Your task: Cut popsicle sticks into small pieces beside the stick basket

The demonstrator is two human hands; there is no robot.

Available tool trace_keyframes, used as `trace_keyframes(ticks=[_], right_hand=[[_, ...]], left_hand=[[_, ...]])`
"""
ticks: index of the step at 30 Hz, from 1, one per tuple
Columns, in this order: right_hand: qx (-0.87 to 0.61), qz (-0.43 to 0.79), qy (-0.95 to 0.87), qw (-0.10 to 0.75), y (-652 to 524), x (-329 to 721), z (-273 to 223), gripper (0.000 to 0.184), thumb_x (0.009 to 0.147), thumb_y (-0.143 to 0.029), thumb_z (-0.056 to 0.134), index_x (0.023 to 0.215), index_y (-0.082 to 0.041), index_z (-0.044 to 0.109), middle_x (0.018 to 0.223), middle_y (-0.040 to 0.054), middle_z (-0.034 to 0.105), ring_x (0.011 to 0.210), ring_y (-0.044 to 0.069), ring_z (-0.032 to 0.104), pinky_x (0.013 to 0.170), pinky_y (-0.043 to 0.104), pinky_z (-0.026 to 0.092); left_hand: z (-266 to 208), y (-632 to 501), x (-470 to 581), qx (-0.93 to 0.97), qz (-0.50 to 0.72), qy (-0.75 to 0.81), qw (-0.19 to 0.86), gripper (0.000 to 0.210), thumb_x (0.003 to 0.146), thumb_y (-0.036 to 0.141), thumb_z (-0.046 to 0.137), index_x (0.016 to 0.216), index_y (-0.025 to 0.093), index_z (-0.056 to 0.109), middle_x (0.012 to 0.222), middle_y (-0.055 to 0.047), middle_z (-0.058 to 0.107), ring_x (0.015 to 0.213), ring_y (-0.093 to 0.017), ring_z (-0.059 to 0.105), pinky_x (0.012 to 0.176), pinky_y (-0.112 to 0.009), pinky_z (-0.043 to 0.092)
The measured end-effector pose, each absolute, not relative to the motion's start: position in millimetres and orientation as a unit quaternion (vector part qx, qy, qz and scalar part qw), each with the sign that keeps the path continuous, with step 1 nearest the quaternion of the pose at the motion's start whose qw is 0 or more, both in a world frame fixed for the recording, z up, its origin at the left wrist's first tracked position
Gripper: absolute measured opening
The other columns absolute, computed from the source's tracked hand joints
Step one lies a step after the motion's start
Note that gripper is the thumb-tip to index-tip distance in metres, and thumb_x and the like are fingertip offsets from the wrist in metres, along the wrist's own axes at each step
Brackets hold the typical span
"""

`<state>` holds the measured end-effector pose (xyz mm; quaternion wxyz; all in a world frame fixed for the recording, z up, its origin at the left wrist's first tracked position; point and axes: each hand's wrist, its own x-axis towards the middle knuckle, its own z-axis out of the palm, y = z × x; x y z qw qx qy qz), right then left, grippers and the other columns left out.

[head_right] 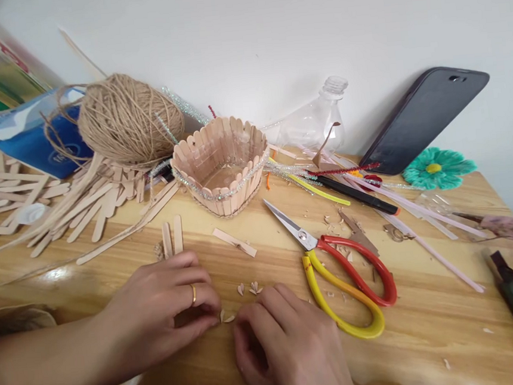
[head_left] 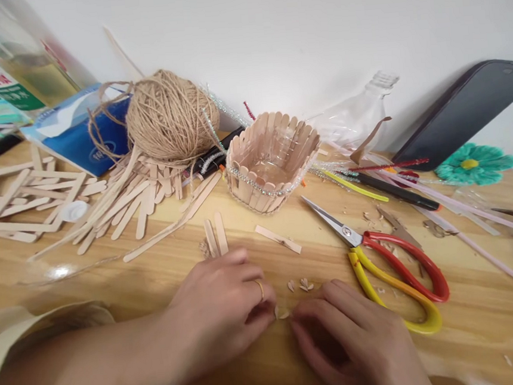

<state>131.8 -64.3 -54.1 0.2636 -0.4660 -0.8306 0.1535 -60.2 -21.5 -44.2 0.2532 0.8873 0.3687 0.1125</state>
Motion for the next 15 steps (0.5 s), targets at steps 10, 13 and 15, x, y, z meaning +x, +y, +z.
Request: trace_keyframes(ticks=[10, 13, 15], right_hand=[[-0.454, 0.15, -0.835, 0.271, -62.5, 127.4, -56.3, 0.017, 0.082, -0.011, 0.052, 0.073, -0.018, 0.064, 0.06, 0.0011, 0.058, 0.054, 0.014, 0.053, 0.046, 0.024, 0.039], [-0.45, 0.152, -0.836, 0.274, -62.6, 128.0, -56.5, 0.015, 0.083, -0.011, 0.053, 0.074, -0.017, 0.064, 0.06, 0.0014, 0.058, 0.054, 0.015, 0.053, 0.047, 0.024, 0.039], [-0.45, 0.153, -0.836, 0.274, -62.0, 128.1, -56.3, 0.015, 0.083, -0.011, 0.053, 0.074, -0.017, 0.064, 0.06, 0.0017, 0.058, 0.054, 0.015, 0.052, 0.047, 0.025, 0.038]], left_hand=[[-45.6, -22.3, -58.9, 0.896, 0.13, 0.352, 0.238, 0.024, 0.085, 0.022, 0.049, 0.068, 0.019, 0.066, 0.063, 0.0, 0.063, 0.065, -0.014, 0.05, 0.059, -0.025, 0.039], [-45.9, -23.0, -59.1, 0.895, 0.127, 0.358, 0.236, 0.023, 0.084, 0.022, 0.05, 0.068, 0.018, 0.066, 0.063, 0.0, 0.063, 0.064, -0.015, 0.05, 0.059, -0.026, 0.039], [-46.0, -22.6, -58.7, 0.896, 0.129, 0.355, 0.232, 0.023, 0.084, 0.022, 0.051, 0.067, 0.018, 0.066, 0.062, 0.0, 0.063, 0.064, -0.015, 0.05, 0.059, -0.027, 0.039]])
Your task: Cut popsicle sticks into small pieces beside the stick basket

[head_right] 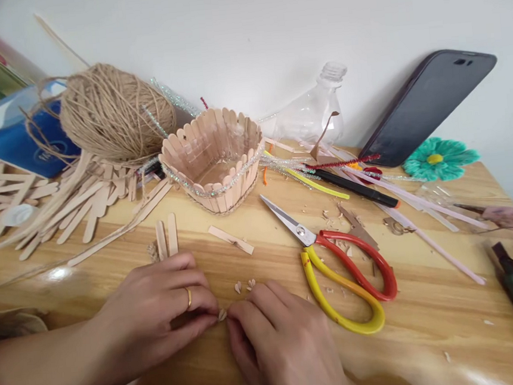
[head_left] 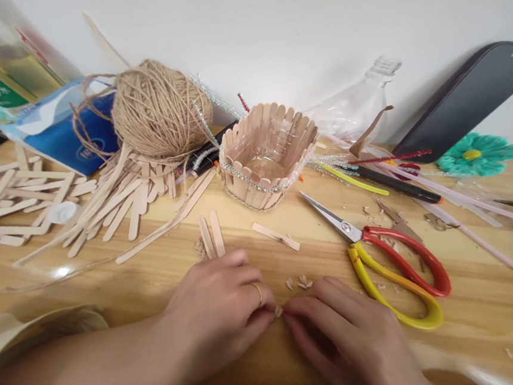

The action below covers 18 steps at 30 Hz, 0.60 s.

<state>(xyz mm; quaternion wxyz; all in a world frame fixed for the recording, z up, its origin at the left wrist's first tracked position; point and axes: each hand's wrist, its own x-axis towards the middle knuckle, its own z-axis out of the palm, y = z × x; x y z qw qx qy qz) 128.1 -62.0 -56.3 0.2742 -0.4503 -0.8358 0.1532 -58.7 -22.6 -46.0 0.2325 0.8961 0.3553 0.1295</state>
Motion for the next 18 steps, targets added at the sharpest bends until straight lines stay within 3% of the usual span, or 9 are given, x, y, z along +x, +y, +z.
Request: trace_keyframes(ticks=[18], right_hand=[[-0.449, 0.158, -0.836, 0.274, -63.1, 128.3, -57.8, 0.018, 0.084, -0.013, 0.051, 0.073, -0.017, 0.064, 0.06, 0.0011, 0.056, 0.054, 0.014, 0.052, 0.046, 0.025, 0.037]], left_hand=[[-46.5, -21.9, -58.2, 0.899, 0.15, 0.343, 0.229, 0.023, 0.084, 0.02, 0.051, 0.066, 0.018, 0.066, 0.06, 0.0, 0.062, 0.061, -0.014, 0.05, 0.058, -0.026, 0.038]])
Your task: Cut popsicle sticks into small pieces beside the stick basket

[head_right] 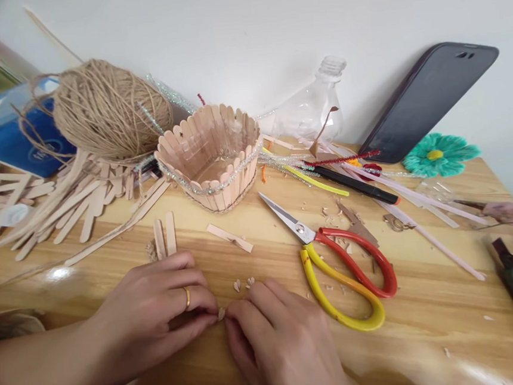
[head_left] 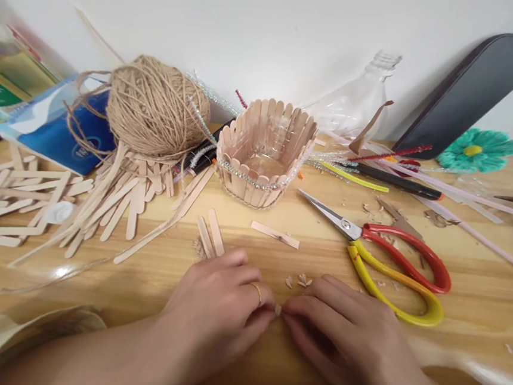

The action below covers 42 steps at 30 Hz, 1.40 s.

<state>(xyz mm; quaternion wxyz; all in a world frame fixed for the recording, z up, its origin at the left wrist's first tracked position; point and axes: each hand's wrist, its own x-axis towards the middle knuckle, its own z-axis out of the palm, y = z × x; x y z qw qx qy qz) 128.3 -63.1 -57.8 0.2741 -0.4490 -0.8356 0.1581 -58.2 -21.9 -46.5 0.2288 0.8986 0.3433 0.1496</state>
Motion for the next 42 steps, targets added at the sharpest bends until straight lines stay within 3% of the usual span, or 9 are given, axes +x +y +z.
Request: trace_keyframes(ticks=[33, 42], right_hand=[[-0.468, 0.161, -0.826, 0.271, -61, 127, -55, 0.018, 0.083, -0.013, 0.053, 0.069, -0.016, 0.063, 0.059, 0.0015, 0.056, 0.053, 0.015, 0.05, 0.046, 0.025, 0.034], [-0.492, 0.164, -0.804, 0.291, -59, 138, -47, 0.011, 0.082, -0.012, 0.055, 0.076, -0.018, 0.063, 0.063, 0.0013, 0.058, 0.056, 0.013, 0.053, 0.05, 0.023, 0.039]], left_hand=[[-45, -16, -56, 0.906, 0.09, 0.329, 0.252, 0.018, 0.085, 0.023, 0.05, 0.076, 0.023, 0.066, 0.069, 0.001, 0.062, 0.07, -0.016, 0.052, 0.061, -0.026, 0.039], [-43, -16, -54, 0.906, 0.099, 0.33, 0.244, 0.017, 0.084, 0.023, 0.053, 0.072, 0.021, 0.065, 0.067, 0.001, 0.062, 0.068, -0.016, 0.051, 0.06, -0.026, 0.039]])
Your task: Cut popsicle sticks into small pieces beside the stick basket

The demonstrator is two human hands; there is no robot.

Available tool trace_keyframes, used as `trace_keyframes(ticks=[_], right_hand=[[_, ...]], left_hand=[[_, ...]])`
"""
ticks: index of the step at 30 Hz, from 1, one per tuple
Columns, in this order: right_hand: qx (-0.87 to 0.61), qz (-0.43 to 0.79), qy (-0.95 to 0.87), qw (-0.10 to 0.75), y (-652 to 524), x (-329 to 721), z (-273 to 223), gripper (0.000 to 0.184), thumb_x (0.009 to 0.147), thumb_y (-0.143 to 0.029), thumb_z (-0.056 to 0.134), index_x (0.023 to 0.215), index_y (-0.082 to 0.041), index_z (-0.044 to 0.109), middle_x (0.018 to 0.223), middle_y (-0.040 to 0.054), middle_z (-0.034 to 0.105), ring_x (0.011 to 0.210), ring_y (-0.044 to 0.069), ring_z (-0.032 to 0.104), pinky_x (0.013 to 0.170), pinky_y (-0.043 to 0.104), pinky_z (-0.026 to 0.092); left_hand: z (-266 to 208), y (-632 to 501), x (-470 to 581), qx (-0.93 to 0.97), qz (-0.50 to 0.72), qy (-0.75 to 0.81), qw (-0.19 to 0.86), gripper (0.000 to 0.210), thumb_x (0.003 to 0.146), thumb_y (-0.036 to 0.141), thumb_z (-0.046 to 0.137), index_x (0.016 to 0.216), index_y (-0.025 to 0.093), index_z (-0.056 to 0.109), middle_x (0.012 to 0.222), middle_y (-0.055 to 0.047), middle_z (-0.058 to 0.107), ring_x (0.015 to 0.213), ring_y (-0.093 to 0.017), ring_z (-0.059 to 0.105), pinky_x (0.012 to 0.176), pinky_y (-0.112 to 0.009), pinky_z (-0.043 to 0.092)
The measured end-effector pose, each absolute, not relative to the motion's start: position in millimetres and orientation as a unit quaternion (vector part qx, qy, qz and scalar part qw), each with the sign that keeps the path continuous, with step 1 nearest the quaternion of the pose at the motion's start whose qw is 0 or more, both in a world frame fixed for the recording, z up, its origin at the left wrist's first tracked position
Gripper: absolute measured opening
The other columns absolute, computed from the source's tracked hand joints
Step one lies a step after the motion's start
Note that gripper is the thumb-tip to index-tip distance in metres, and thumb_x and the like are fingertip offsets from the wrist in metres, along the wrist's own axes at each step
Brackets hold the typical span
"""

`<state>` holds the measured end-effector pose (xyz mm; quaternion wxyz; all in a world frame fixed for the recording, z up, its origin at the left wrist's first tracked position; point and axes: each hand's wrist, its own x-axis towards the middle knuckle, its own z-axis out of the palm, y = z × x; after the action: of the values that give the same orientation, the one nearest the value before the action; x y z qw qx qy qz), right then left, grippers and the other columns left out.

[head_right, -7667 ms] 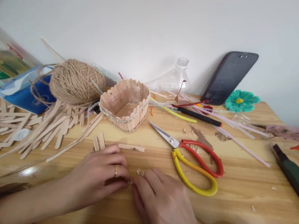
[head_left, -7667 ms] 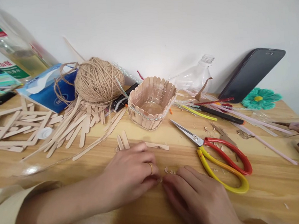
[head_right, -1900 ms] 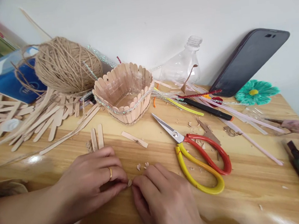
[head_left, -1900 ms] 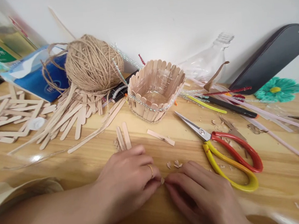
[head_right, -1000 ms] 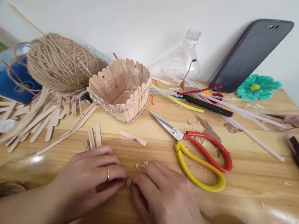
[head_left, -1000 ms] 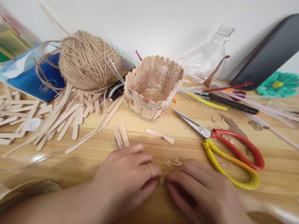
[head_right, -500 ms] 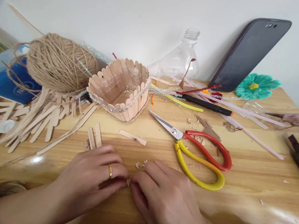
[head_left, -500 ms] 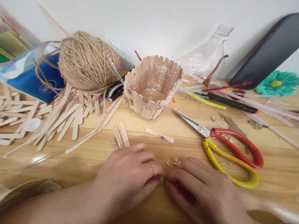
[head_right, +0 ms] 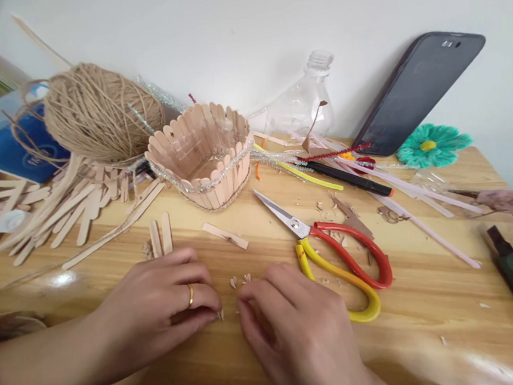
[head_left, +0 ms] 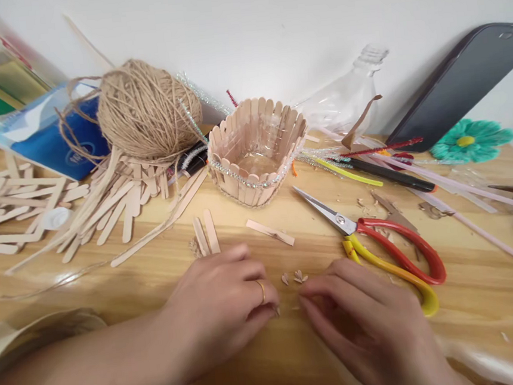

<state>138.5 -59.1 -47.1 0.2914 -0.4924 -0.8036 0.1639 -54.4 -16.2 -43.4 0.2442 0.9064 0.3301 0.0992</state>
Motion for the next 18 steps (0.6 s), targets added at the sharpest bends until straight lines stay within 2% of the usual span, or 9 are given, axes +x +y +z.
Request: trace_keyframes(ticks=[3, 18], right_hand=[[-0.502, 0.158, -0.801, 0.286, -58, 145, -44, 0.008, 0.081, -0.013, 0.057, 0.079, -0.018, 0.063, 0.064, 0.0013, 0.057, 0.056, 0.013, 0.053, 0.05, 0.022, 0.04], [-0.459, 0.18, -0.829, 0.265, -62, 134, -52, 0.019, 0.083, -0.012, 0.051, 0.069, -0.017, 0.064, 0.06, 0.0015, 0.057, 0.054, 0.014, 0.052, 0.046, 0.024, 0.037]], left_hand=[[-44, -18, -54, 0.906, 0.105, 0.331, 0.241, 0.018, 0.084, 0.022, 0.052, 0.072, 0.021, 0.065, 0.066, 0.001, 0.062, 0.068, -0.015, 0.05, 0.06, -0.026, 0.039], [-46, -24, -56, 0.889, 0.118, 0.36, 0.258, 0.016, 0.085, 0.021, 0.051, 0.073, 0.018, 0.062, 0.067, -0.001, 0.062, 0.069, -0.016, 0.049, 0.063, -0.028, 0.039]])
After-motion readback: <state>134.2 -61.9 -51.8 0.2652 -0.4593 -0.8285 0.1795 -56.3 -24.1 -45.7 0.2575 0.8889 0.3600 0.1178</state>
